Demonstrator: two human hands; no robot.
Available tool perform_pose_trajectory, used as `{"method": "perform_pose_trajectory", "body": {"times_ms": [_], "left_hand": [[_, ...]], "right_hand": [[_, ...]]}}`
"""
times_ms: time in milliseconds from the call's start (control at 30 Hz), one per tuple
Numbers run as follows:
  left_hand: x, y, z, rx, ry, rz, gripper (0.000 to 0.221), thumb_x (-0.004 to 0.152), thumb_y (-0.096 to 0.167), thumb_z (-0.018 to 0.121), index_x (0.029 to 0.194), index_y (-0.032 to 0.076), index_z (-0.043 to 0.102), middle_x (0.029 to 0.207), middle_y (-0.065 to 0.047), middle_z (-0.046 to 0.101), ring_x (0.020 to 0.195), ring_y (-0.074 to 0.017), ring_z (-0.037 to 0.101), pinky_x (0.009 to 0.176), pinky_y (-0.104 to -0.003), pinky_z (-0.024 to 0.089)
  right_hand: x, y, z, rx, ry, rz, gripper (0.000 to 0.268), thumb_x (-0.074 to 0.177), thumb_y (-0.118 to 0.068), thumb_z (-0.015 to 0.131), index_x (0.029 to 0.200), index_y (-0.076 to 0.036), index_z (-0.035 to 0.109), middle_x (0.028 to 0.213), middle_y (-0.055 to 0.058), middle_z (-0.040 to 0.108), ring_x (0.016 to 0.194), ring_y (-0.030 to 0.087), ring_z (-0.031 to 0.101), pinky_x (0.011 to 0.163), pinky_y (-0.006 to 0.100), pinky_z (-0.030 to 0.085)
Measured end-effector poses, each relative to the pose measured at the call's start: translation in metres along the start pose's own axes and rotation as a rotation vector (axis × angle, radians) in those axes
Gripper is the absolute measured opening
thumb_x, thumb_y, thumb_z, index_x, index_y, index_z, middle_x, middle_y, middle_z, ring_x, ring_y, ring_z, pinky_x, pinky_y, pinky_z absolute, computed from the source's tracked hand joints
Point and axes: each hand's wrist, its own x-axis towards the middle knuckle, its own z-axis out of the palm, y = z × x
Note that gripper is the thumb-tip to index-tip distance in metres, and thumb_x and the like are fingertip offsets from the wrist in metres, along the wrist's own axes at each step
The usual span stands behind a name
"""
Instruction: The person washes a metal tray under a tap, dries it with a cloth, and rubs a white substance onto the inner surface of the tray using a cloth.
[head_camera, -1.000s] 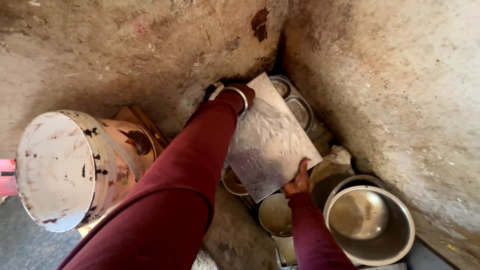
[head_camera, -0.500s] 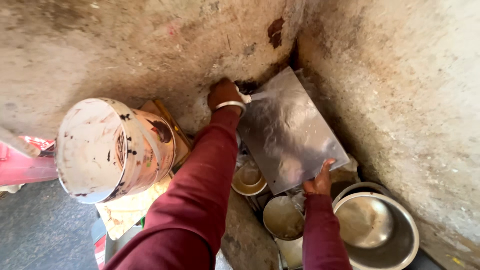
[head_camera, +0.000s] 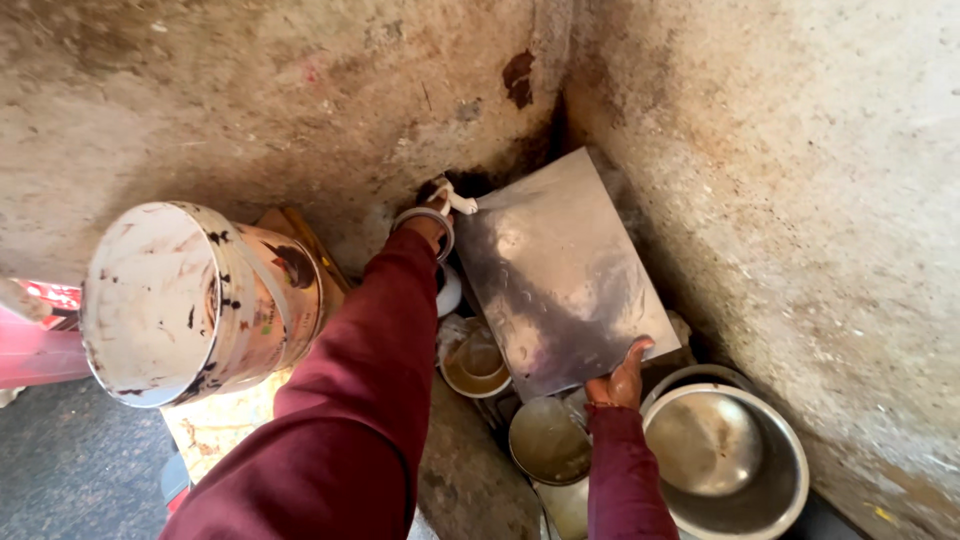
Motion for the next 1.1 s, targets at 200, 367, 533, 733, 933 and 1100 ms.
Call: {"method": "perform_pose_trajectory", "body": {"times_ms": [200, 367, 533, 733, 933, 1100], "left_hand": [[-0.082, -0.012, 0.017, 0.582, 0.352, 0.673, 0.040, 0.095, 0.020, 0.072, 0.132, 0.007, 0.067, 0.120, -0.018, 0.075, 0.104, -0.0331, 0.073, 0.090, -0.041, 0.057], [-0.108, -0.009, 0.034, 0.785, 0.461, 0.701, 0.042, 0.105, 0.011, 0.053, 0.146, 0.011, 0.058, 0.133, -0.019, 0.067, 0.115, -0.0312, 0.069, 0.097, -0.041, 0.056], [-0.150, -0.008, 0.053, 1.307, 0.643, 0.816, 0.055, 0.081, 0.016, 0.058, 0.136, 0.020, 0.063, 0.158, -0.019, 0.045, 0.143, -0.0455, 0.039, 0.114, -0.050, 0.034], [-0.381, -0.061, 0.041, 0.854, -0.346, 0.904, 0.080, 0.086, 0.033, 0.070, 0.150, 0.000, 0.038, 0.146, -0.033, 0.048, 0.127, -0.0452, 0.059, 0.105, -0.042, 0.048], [-0.602, -0.094, -0.159, 0.526, -1.021, 1.016, 0.057, 0.097, 0.029, 0.073, 0.148, 0.010, 0.057, 0.170, -0.033, 0.024, 0.159, -0.0446, 0.026, 0.127, -0.045, 0.028], [-0.638, -0.092, -0.299, 0.495, -0.538, 0.901, 0.044, 0.095, 0.021, 0.069, 0.137, 0.011, 0.066, 0.157, -0.022, 0.051, 0.153, -0.0296, 0.043, 0.119, -0.038, 0.038]], "right_hand": [[-0.016, -0.012, 0.014, -0.042, 0.039, -0.048, 0.085, 0.088, -0.072, 0.058, 0.146, -0.010, 0.051, 0.139, 0.005, 0.060, 0.120, 0.027, 0.057, 0.106, 0.047, 0.046], [-0.056, -0.032, 0.038, -0.134, 0.068, -0.109, 0.091, 0.080, -0.072, 0.056, 0.148, -0.013, 0.045, 0.144, 0.004, 0.057, 0.125, 0.028, 0.055, 0.107, 0.054, 0.044], [-0.105, -0.051, 0.077, -0.172, -0.025, -0.195, 0.090, 0.087, -0.069, 0.060, 0.151, -0.008, 0.043, 0.148, 0.008, 0.054, 0.131, 0.029, 0.053, 0.112, 0.053, 0.042], [-0.200, -0.083, 0.125, -0.448, -0.151, -0.438, 0.066, 0.097, -0.028, 0.073, 0.149, 0.002, 0.044, 0.142, 0.015, 0.057, 0.127, 0.031, 0.058, 0.108, 0.051, 0.048], [-0.297, -0.100, 0.151, -0.358, -0.191, -0.576, 0.060, 0.100, -0.025, 0.073, 0.145, 0.005, 0.048, 0.137, 0.017, 0.062, 0.122, 0.029, 0.066, 0.106, 0.049, 0.055], [-0.357, -0.119, 0.162, -0.573, -0.220, -0.817, 0.040, 0.098, -0.017, 0.077, 0.130, 0.003, 0.064, 0.121, 0.008, 0.068, 0.107, 0.019, 0.067, 0.100, 0.041, 0.057]]}}
